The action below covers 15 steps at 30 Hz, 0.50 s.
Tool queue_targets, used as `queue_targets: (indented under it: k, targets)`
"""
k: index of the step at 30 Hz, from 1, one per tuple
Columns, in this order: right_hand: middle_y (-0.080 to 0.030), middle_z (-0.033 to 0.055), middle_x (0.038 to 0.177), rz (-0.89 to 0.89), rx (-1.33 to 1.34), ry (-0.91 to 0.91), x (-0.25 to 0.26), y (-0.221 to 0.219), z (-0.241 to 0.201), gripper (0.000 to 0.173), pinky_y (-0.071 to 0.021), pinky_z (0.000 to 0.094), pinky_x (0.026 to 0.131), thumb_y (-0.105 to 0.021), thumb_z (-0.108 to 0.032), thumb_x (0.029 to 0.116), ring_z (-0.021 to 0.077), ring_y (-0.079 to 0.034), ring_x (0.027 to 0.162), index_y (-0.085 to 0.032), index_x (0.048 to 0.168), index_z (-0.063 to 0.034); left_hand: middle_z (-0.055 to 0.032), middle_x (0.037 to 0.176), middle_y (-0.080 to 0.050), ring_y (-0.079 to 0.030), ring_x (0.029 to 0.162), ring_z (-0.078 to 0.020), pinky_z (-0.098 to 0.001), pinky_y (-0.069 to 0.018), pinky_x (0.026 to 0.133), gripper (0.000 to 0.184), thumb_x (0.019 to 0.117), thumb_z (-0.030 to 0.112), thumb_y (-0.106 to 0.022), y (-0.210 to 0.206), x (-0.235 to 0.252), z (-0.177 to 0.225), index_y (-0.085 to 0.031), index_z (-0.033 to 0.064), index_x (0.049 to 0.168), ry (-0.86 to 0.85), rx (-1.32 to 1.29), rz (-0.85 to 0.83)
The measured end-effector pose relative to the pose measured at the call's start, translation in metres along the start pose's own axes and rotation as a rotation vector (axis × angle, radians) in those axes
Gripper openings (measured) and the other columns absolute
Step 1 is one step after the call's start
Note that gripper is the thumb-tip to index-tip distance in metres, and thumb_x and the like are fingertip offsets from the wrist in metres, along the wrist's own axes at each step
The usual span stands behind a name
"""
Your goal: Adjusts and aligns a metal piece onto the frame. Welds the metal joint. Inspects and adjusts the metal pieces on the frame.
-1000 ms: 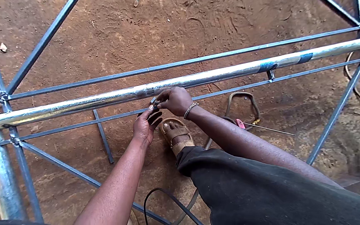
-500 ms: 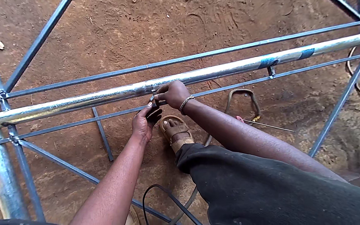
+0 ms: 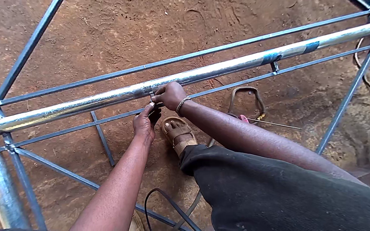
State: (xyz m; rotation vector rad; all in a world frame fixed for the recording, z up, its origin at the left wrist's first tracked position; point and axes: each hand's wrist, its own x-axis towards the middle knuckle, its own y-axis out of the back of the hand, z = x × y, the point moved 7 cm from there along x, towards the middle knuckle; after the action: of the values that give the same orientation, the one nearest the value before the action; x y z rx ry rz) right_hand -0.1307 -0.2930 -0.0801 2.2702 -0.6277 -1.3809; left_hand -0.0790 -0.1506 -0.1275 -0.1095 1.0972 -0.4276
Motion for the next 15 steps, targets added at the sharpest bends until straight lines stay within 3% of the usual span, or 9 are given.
queue_targets:
  k: [9,15]
  targets:
    - [-0.075,0.0096,0.109,-0.045,-0.041,-0.04,0.0051,-0.0023,-0.0005,0.025,-0.0498,0.0633,0.087,-0.07,-0.038,0.0945,0.0298,-0.068,0.108,-0.08,0.107,-0.0194,-0.0169,0.094,-0.074,-0.075,0.081,-0.0243,-0.0379,-0.0639,0.078,0.019,0.0956,0.01,-0.07,0.0013,0.0052,-0.0018,-0.069,-0.0046,0.107,-0.072,0.001,-0.008]
    - [-0.074,0.0101,0.117,-0.098,-0.087,0.021,0.0041,-0.0079,0.0004,0.034,-0.045,0.0656,0.093,-0.06,-0.043,0.0994,0.0303,-0.065,0.116,-0.08,0.111,-0.0186,-0.0168,0.093,-0.074,-0.075,0.08,-0.0245,-0.0384,-0.0639,0.08,0.015,0.0965,0.008,-0.067,0.0018,0.0101,-0.0016,-0.068,-0.0049,0.104,-0.09,-0.004,-0.035]
